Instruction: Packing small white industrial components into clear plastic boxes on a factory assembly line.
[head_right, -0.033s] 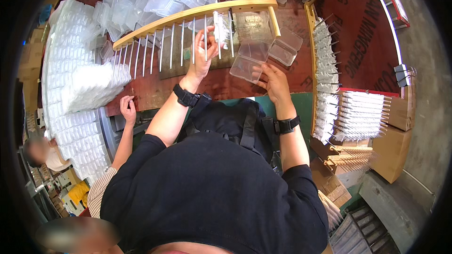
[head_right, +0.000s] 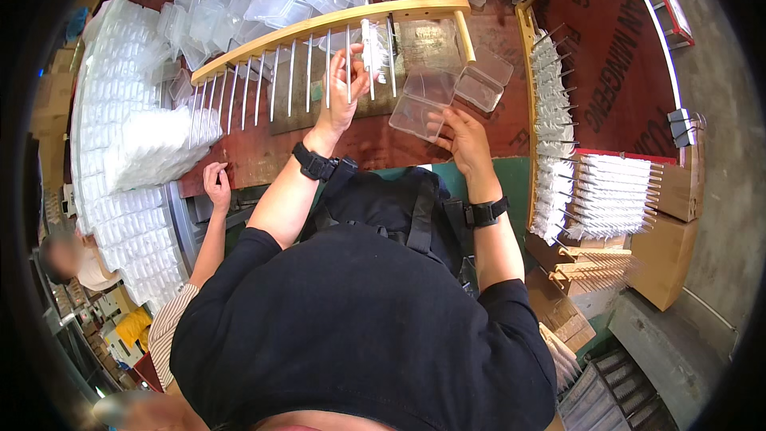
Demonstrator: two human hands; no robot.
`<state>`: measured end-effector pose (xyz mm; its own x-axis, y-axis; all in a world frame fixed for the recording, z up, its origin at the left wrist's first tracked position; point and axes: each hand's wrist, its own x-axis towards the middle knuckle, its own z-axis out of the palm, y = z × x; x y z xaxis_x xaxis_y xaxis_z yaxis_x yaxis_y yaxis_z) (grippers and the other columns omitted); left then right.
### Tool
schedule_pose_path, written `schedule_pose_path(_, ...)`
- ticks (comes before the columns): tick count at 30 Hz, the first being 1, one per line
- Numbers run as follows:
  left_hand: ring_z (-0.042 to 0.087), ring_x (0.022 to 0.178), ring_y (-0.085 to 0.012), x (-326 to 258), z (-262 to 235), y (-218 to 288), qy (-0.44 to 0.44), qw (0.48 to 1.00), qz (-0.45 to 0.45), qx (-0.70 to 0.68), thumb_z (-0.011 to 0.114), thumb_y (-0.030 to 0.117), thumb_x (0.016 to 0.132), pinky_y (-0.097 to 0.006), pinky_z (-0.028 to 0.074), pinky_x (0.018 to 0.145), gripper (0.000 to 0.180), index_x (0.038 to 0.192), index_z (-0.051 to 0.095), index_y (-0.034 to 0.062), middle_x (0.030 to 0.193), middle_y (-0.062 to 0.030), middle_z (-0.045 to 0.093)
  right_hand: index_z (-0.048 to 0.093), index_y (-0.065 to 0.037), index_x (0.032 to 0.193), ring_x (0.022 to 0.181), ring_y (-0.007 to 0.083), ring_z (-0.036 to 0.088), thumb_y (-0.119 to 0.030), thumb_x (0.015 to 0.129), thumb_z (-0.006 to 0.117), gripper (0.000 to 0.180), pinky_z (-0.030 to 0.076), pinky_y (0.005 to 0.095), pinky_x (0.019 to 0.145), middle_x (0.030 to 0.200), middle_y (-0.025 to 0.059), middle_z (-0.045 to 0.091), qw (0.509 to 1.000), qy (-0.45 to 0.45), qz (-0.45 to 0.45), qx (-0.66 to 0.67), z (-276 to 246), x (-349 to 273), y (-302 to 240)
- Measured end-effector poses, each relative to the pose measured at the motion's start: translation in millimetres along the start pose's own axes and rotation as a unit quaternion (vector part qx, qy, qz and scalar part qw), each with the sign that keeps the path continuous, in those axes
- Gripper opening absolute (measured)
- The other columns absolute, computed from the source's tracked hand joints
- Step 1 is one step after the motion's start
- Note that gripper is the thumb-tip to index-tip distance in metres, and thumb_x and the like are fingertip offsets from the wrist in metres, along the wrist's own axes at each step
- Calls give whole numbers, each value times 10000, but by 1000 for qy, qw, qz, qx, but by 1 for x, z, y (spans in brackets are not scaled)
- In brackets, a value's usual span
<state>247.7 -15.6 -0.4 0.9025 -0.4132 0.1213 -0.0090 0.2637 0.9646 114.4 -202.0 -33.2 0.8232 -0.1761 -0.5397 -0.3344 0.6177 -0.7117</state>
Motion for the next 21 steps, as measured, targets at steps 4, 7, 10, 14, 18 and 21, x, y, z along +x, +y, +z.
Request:
schedule_pose_path(4,390,629,-35,2,-6,1,-19,999,2,43,654,59,805,-210,456,741,490,1244,438,29,728,47,394,539,-19,1084,825,175,620,-212,906,526,263,531,294,675,1037,135,624,1000,-4,2,1,-2,0,2)
schedule_pose_path(7,407,604,-33,6,-4,-4,-18,999,24,-26,708,133,777,-202,431,627,478,1171,477,-8,678,52,410,539,-19,1081,827,174,621,-214,906,528,263,530,292,674,1034,136,624,1000,-6,0,-1,-1,3,1)
schedule_pose_path(10,406,604,-27,9,-4,-5,-16,999,35,-4,699,116,780,-188,413,605,459,1164,482,-8,657,60,396,540,-20,1076,827,174,621,-215,905,530,260,529,290,673,1031,137,624,1000,-7,-2,-5,2,4,-1)
schedule_pose_path(14,412,595,-28,10,-2,2,16,996,-55,-64,681,62,775,-176,410,599,432,1157,489,6,646,66,402,543,-23,1068,832,173,619,-216,903,534,254,527,289,673,1029,134,625,1000,-10,-5,-4,1,3,-1)
schedule_pose_path(18,394,567,-18,11,2,7,0,997,-31,-75,694,37,762,-168,369,564,375,1075,487,37,622,71,399,545,-28,1067,837,170,617,-222,901,537,255,527,290,673,1027,127,626,1000,-12,-5,-6,2,2,-2)
schedule_pose_path(21,368,562,-13,13,0,2,-2,999,-3,-33,718,32,741,-163,367,563,382,1045,487,41,616,79,379,547,-34,1062,844,167,615,-230,900,540,255,524,288,674,1027,119,627,1000,-12,-1,-11,3,2,-2)
